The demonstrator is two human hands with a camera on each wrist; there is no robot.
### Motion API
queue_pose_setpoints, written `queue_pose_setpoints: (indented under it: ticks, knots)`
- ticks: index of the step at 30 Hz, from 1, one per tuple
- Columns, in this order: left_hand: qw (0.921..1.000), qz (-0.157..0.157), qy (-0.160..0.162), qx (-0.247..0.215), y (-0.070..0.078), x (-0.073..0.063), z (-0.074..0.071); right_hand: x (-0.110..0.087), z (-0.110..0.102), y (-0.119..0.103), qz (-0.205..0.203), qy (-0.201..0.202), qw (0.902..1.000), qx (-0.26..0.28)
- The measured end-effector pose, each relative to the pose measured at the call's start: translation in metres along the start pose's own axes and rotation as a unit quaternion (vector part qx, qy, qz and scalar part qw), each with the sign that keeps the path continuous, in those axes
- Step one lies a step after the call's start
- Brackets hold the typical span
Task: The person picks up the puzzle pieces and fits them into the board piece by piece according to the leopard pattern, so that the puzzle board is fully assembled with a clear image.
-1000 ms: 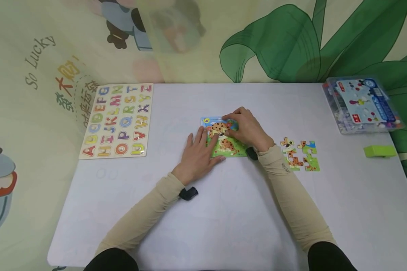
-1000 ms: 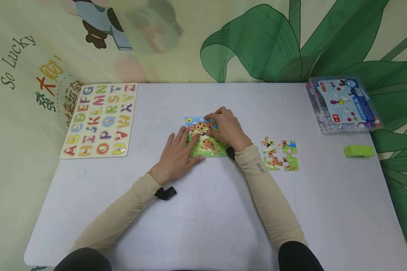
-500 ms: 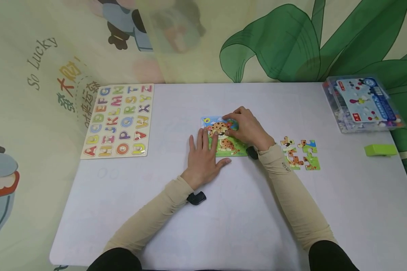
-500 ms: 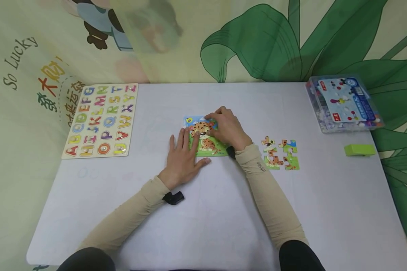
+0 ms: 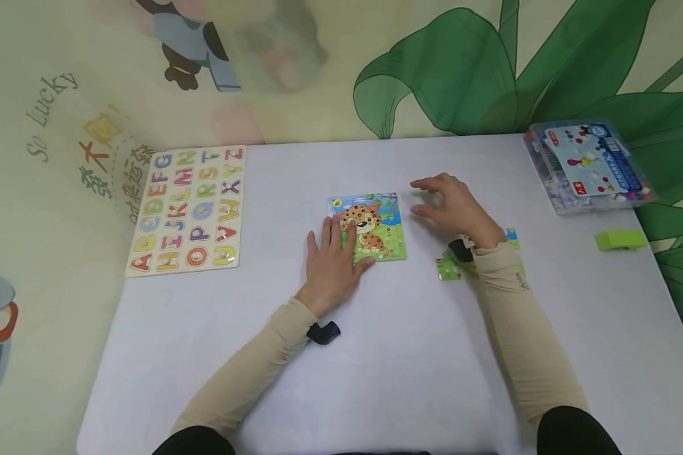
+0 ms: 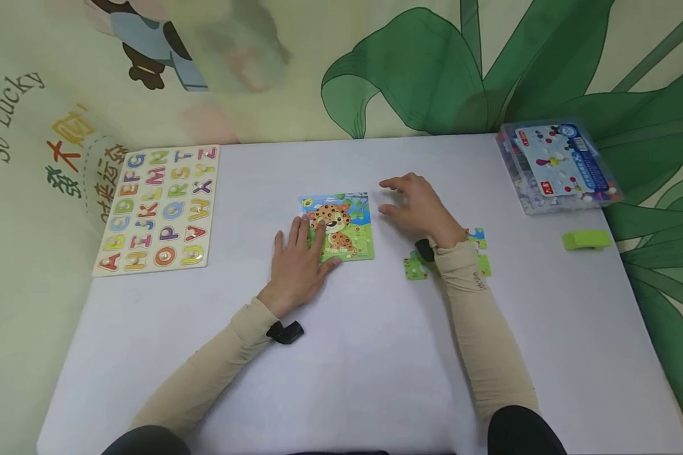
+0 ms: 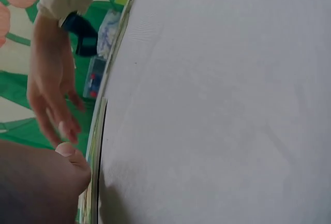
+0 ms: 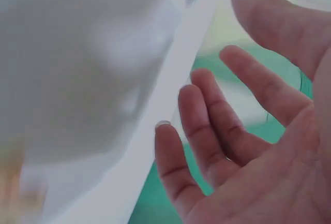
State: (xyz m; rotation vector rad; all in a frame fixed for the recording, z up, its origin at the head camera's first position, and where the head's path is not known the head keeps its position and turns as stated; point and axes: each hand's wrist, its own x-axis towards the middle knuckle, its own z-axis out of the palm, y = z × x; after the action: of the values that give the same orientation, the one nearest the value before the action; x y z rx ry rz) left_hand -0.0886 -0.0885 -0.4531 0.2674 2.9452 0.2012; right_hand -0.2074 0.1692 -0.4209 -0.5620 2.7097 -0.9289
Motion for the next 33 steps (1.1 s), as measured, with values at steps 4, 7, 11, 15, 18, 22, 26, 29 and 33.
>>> queue_pose_setpoints:
  ticks: [4,7,11,15,18,22,26,29,33]
  knots:
    - [0.9997,0.009,0.013,-0.016,0.001,0.002,-0.004,-0.026,-0.025,0.024,0.042,-0.008,0.9990,-0.008]
    - [0.9991,0.015,0.021,-0.033,-0.004,0.002,-0.007,-0.041,-0.036,0.037,0.062,-0.035,0.9973,-0.018]
    - [0.9980,0.031,0.020,-0.051,-0.013,0.002,-0.010,-0.057,-0.042,0.049,0.077,-0.058,0.9950,-0.027]
    - [0.9960,0.053,0.015,-0.070,-0.021,0.002,-0.011,-0.067,-0.042,0.058,0.083,-0.054,0.9946,-0.033]
    - [0.9938,0.067,0.015,-0.087,-0.023,0.003,-0.010,-0.073,-0.041,0.062,0.071,-0.042,0.9959,-0.038]
    - [0.9917,0.076,0.016,-0.102,-0.026,0.002,-0.009,-0.071,-0.039,0.063,0.048,-0.038,0.9968,-0.051]
    - [0.9914,0.086,0.016,-0.097,-0.027,0.001,-0.008,-0.069,-0.039,0.062,0.040,-0.044,0.9970,-0.050]
    - [0.9920,0.093,0.015,-0.084,-0.028,0.001,-0.008,-0.070,-0.038,0.061,0.041,-0.047,0.9974,-0.035]
    - [0.9923,0.103,0.021,-0.066,-0.029,0.003,-0.008,-0.070,-0.035,0.060,0.038,-0.045,0.9979,-0.026]
